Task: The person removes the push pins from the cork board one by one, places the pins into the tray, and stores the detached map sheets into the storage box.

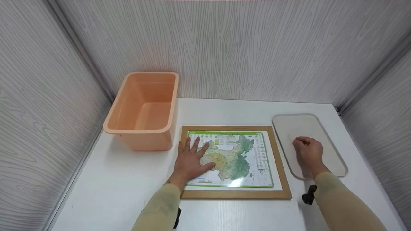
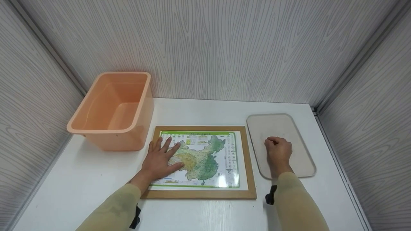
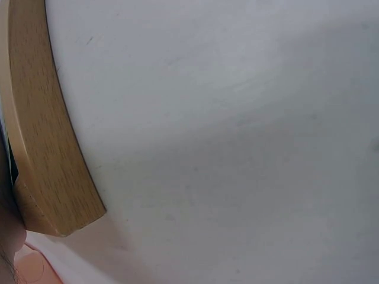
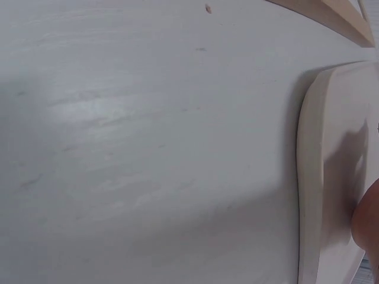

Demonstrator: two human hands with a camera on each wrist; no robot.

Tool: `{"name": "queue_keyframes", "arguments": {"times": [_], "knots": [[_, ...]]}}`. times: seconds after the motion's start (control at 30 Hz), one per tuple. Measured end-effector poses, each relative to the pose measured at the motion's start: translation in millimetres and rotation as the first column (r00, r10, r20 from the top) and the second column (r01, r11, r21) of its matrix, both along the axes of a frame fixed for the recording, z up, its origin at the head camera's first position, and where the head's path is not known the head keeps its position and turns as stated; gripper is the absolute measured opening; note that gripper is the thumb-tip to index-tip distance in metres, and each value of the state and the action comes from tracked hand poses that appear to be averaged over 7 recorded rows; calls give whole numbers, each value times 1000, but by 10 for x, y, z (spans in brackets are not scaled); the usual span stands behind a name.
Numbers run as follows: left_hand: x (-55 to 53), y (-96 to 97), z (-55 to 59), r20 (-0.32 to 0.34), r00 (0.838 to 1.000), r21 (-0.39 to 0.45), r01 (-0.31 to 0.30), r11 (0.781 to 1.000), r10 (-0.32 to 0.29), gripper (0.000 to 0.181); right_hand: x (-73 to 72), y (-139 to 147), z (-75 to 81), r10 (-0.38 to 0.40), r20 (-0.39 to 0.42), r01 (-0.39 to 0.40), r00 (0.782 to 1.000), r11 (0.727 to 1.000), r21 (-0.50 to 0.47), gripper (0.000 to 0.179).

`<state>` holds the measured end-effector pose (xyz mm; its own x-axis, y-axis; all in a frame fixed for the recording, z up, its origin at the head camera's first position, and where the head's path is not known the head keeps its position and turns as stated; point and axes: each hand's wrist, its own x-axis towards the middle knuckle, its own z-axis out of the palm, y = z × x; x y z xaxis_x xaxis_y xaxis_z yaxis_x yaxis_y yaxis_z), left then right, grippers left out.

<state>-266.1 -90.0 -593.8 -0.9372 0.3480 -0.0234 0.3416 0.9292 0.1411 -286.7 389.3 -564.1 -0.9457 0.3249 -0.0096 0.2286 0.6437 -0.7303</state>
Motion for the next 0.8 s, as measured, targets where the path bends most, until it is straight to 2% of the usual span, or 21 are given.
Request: {"name": "queue_keyframes", "arguments": {"times": [0.7, 0.8], "knots": [[-18, -2, -30, 21, 1000, -11, -2, 1000, 2, 95, 67, 22, 32, -16, 9, 16, 1000, 998, -62, 38], [-19, -9, -43, 18, 1000, -17, -2, 1000, 3, 95, 57, 6, 42, -21, 8, 22, 1000, 999, -41, 38]]}}
